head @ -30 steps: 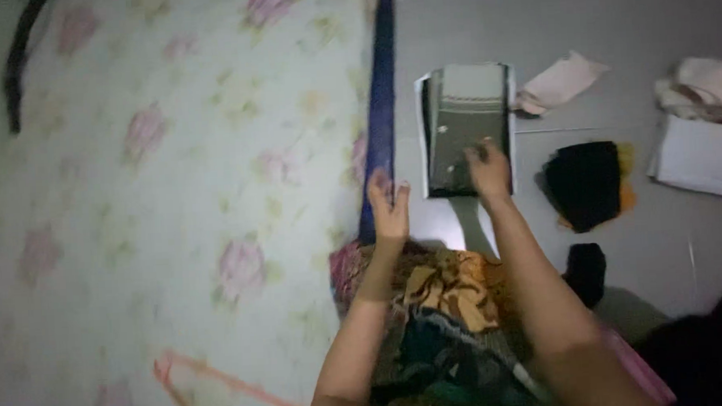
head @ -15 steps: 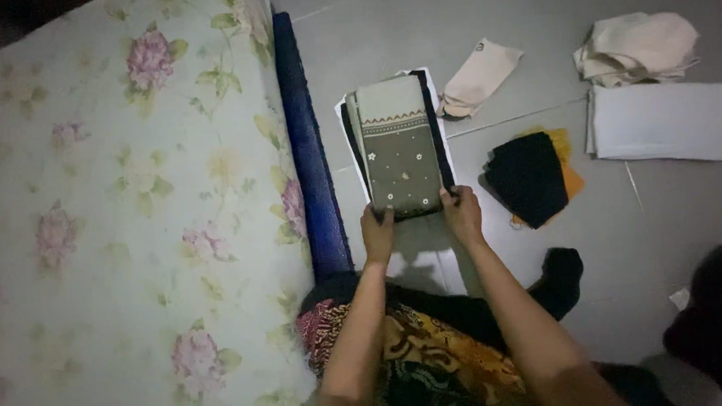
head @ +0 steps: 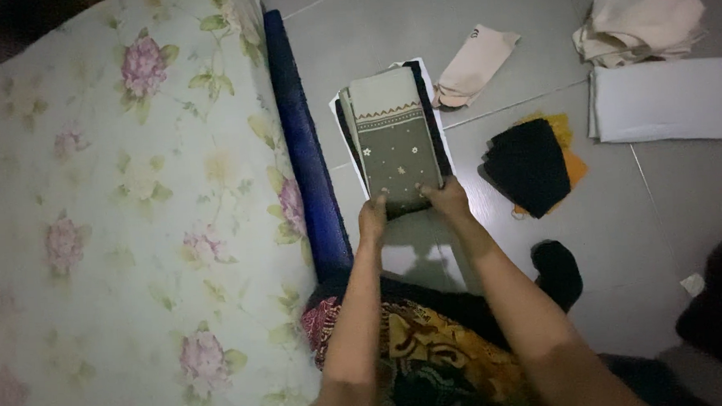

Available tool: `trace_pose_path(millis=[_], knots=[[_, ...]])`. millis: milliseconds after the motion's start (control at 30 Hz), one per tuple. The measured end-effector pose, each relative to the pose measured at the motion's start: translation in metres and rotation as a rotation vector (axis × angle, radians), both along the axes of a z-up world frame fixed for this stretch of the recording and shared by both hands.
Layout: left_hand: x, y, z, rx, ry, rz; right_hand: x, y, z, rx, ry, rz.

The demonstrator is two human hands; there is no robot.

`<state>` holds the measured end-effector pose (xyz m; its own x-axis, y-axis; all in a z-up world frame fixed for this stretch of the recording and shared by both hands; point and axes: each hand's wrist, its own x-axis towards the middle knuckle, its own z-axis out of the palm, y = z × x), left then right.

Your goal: The person sweeps a bed with a broom, moves a hanger, and folds various clothes on the floor. They then pick up a green garment and turn it inside out.

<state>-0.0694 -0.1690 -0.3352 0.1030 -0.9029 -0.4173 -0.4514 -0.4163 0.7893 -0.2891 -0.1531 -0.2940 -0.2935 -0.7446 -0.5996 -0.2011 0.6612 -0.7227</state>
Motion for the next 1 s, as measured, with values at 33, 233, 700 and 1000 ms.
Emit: trace_pose_path(millis=[33,233,700,1000], knots=[[0.008,-0.007,-0.022,0.061,0.004,0.011,0.001,-0.002,-0.014,-0.033,-0.013,-0.033],[-0.009,-0.025,0.051,0.368,0.273,0.218,0.008,-0.025,0.037,-0.064,-0.234,-0.185],[-0.025,-0.028,0.184,0.314,1.416,0.438,0.017,-0.08,0.208,-0.621,-0.948,-0.243],[0.035,0.054,0.344,-0.131,1.488,0.562,0.068,0.011,0.36,-0.366,-1.006,0.088]])
